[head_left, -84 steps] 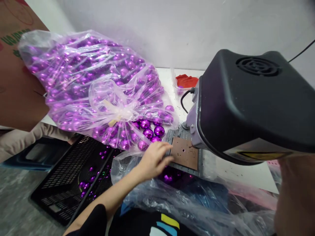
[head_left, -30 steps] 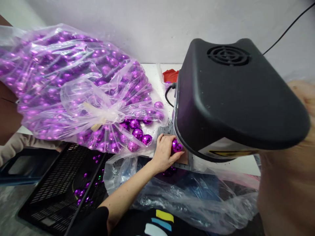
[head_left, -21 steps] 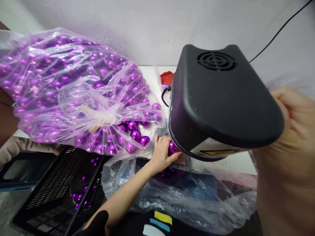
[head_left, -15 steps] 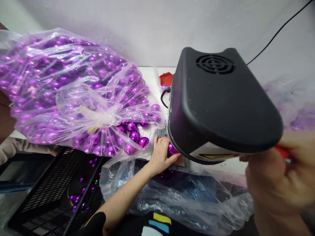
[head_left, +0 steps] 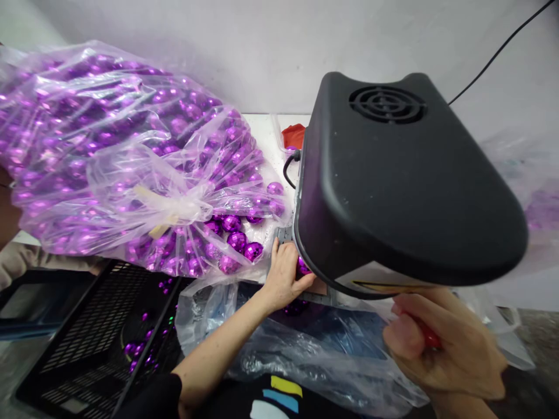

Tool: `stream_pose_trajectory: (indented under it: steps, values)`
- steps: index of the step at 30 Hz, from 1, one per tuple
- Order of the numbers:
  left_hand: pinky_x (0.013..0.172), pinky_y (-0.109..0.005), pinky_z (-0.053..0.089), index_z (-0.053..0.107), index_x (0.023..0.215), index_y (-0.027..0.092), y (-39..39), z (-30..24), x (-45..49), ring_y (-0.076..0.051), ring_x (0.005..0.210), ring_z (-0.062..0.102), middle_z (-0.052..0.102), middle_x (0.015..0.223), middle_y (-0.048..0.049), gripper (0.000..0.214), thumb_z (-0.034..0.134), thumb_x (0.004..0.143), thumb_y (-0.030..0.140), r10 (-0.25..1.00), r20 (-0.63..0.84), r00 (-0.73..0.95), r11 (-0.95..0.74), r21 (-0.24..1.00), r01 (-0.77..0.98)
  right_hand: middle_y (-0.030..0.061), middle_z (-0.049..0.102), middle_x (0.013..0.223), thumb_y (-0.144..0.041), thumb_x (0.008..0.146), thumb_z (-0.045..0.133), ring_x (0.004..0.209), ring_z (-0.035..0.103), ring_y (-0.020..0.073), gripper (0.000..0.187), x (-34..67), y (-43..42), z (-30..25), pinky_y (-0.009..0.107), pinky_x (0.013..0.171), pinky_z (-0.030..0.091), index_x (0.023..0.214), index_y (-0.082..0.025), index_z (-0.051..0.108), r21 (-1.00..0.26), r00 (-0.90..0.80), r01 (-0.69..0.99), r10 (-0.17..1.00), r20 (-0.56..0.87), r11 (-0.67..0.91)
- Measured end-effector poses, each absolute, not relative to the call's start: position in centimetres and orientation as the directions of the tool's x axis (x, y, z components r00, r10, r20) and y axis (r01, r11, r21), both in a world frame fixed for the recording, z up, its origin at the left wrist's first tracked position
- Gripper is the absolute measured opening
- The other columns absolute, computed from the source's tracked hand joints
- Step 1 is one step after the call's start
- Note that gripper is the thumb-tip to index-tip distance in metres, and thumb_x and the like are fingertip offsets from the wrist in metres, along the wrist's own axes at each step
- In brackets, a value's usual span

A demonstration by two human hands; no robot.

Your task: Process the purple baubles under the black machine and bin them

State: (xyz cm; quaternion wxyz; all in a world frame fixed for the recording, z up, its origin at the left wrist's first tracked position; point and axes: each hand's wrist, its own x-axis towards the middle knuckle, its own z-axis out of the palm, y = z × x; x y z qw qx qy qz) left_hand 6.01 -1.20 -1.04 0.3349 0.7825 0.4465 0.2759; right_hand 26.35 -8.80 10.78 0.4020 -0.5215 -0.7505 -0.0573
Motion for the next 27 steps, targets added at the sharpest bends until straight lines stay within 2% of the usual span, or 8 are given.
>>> stream_pose_trajectory:
  steps: [4, 9, 14, 19, 22, 24, 27]
  values:
    - [0.122, -0.054, 0.031, 0.066, 0.116, 0.026, -1.3, -0.9, 6.1, -0.030, 0.121, 0.058, 0.070, 0.117, -0.0083, 0.036, 0.061, 0.089, 0.049, 0.888, 0.116, 0.446, -0.361, 0.775, 0.518, 0.0025, 0.053, 0.079, -0.018, 0.088, 0.049, 0.074, 0.048, 0.0055, 0.009, 26.2, -8.6, 10.5, 0.020, 0.062, 0.040, 0.080, -0.016, 0.051, -0.259, -0.172, 0.834, 0.675, 0.717, 0.487]
    - [0.123, -0.058, 0.027, 0.065, 0.116, 0.022, -1.3, -0.5, 6.2, -0.032, 0.123, 0.058, 0.069, 0.119, -0.0108, 0.040, 0.061, 0.089, 0.052, 0.894, 0.106, 0.436, -0.344, 0.787, 0.513, 0.0027, 0.051, 0.082, -0.015, 0.086, 0.050, 0.081, 0.051, 0.0058, 0.005, 25.9, -8.6, 9.3, 0.020, 0.063, 0.038, 0.081, -0.015, 0.051, -0.259, -0.157, 0.834, 0.661, 0.734, 0.486]
    - [0.123, -0.063, 0.022, 0.062, 0.117, 0.018, -1.3, -1.0, 6.3, -0.033, 0.121, 0.059, 0.067, 0.119, -0.0137, 0.040, 0.062, 0.089, 0.046, 0.889, 0.150, 0.433, -0.364, 0.806, 0.466, 0.0032, 0.053, 0.084, -0.012, 0.081, 0.053, 0.086, 0.056, 0.0076, 0.004, 26.1, -8.7, 8.0, 0.022, 0.067, 0.043, 0.084, -0.015, 0.055, -0.266, -0.123, 0.826, 0.619, 0.776, 0.498]
    - [0.118, -0.063, 0.031, 0.059, 0.122, 0.017, -1.3, -1.6, 6.3, -0.033, 0.120, 0.058, 0.066, 0.118, -0.0148, 0.044, 0.068, 0.086, 0.041, 0.888, 0.189, 0.419, -0.370, 0.834, 0.409, 0.0032, 0.054, 0.081, -0.014, 0.078, 0.057, 0.080, 0.056, 0.0089, 0.006, 26.2, -8.9, 7.4, 0.024, 0.066, 0.045, 0.084, -0.015, 0.058, -0.257, -0.101, 0.839, 0.603, 0.791, 0.479]
    - [0.119, -0.061, 0.031, 0.059, 0.122, 0.020, -1.4, -1.7, 6.3, -0.032, 0.119, 0.058, 0.066, 0.116, -0.0118, 0.044, 0.070, 0.085, 0.041, 0.898, 0.193, 0.395, -0.355, 0.848, 0.394, 0.0036, 0.053, 0.078, -0.015, 0.082, 0.056, 0.080, 0.055, 0.0090, 0.004, 26.1, -8.4, 5.7, 0.022, 0.065, 0.044, 0.083, -0.014, 0.059, -0.229, -0.103, 0.860, 0.595, 0.797, 0.455]
    - [0.122, -0.061, 0.024, 0.059, 0.124, 0.021, -1.3, -1.8, 6.3, -0.031, 0.119, 0.058, 0.066, 0.116, -0.0106, 0.045, 0.070, 0.085, 0.041, 0.897, 0.200, 0.395, -0.363, 0.843, 0.396, 0.0029, 0.053, 0.077, -0.020, 0.087, 0.056, 0.079, 0.053, 0.0071, 0.009, 26.1, -7.5, 3.8, 0.020, 0.067, 0.045, 0.085, -0.012, 0.059, -0.194, -0.125, 0.870, 0.585, 0.801, 0.453]
    - [0.125, -0.061, 0.014, 0.057, 0.126, 0.020, -1.3, -2.2, 6.3, -0.030, 0.120, 0.057, 0.066, 0.116, -0.0108, 0.047, 0.070, 0.086, 0.042, 0.881, 0.223, 0.417, -0.400, 0.822, 0.406, 0.0031, 0.056, 0.088, -0.040, 0.093, 0.055, 0.083, 0.052, 0.0044, 0.032, 26.2, -6.0, 1.5, 0.019, 0.075, 0.051, 0.101, -0.009, 0.057, -0.147, -0.164, 0.867, 0.551, 0.818, 0.476]
